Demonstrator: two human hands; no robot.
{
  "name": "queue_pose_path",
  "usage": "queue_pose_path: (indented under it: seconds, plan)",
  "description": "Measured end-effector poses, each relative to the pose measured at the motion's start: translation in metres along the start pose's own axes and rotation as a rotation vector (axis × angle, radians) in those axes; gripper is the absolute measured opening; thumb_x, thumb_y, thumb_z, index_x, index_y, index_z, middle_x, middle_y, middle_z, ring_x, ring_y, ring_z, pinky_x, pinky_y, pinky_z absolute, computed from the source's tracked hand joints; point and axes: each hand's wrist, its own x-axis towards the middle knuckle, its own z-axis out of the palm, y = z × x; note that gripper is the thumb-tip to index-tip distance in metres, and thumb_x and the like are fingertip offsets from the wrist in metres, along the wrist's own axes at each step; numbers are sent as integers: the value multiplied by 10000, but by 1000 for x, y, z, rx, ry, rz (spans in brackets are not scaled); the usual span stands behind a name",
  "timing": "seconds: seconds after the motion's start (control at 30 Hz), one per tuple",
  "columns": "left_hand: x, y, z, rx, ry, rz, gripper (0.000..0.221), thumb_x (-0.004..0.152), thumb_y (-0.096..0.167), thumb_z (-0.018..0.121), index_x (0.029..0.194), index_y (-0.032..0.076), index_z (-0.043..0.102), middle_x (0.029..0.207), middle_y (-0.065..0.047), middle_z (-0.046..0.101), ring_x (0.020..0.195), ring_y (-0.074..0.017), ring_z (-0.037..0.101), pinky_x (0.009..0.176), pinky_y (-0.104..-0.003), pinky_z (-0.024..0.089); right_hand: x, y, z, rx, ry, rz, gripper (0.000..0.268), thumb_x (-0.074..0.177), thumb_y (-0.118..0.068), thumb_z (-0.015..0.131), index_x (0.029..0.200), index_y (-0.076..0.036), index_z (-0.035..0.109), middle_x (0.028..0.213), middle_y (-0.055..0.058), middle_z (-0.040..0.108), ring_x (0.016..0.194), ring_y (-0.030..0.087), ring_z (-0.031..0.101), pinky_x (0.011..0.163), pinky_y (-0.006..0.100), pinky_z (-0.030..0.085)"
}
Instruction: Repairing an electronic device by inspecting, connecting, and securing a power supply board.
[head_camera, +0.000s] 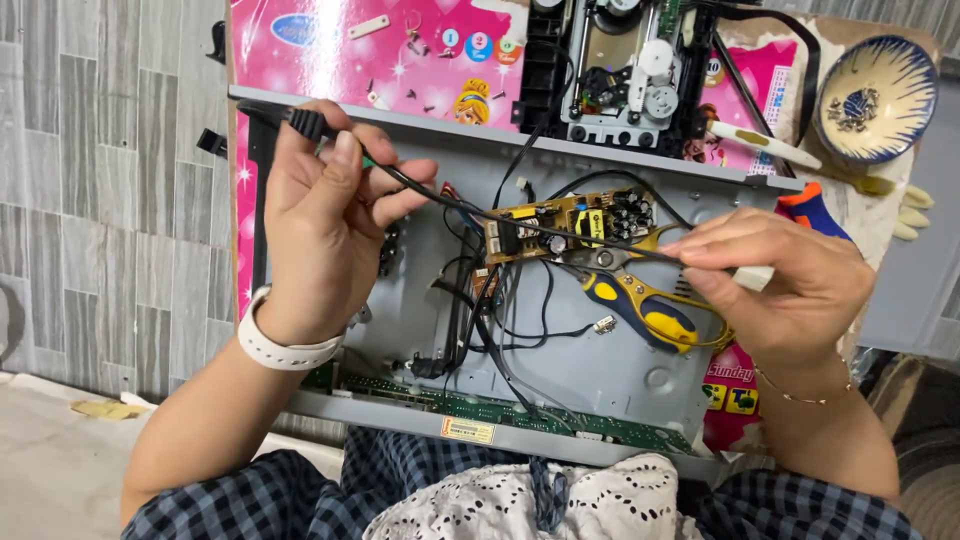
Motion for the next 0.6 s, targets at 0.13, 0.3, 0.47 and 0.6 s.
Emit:
queue_pose_path:
  seconds: [0.13, 0.3, 0.47, 0.6]
  plan:
    - [3, 4, -1, 11, 62, -79, 173, 1040, 151, 553, 1178, 115, 456, 973, -100, 610, 959, -301, 752, 739, -295, 663, 0, 7, 1, 58, -17, -14, 36, 859, 68, 672, 874, 76, 640, 828, 219, 685, 818, 335, 748, 790, 381, 627]
    - [4, 4, -6, 25, 85, -59, 158, 1045, 160, 556, 1172, 109, 477, 994, -109, 629, 907, -270, 752, 713, -275, 660, -10, 19, -3, 283, -39, 131, 78, 875, 32, 653, 911, -5, 595, 827, 138, 663, 850, 275, 738, 908, 385, 619]
    - [5, 3, -6, 85, 59, -40, 132, 1055, 152, 552, 1158, 135, 472, 988, -86, 613, 874, -257, 746, 676, -256, 640, -7, 12, -5, 307, -28, 113, 94, 899, -36, 642, 946, -56, 562, 858, 110, 683, 842, 220, 720, 930, 374, 608]
    - [-1, 4, 8, 349, -221, 11, 217, 1062, 203, 492, 1237, 75, 477, 740, -52, 539, 513, -182, 612, 450, -179, 329, -10, 12, -3, 251, 80, 107, 135, 961, -151, 621, 974, -32, 559, 864, 136, 668, 831, 236, 706, 886, 366, 606]
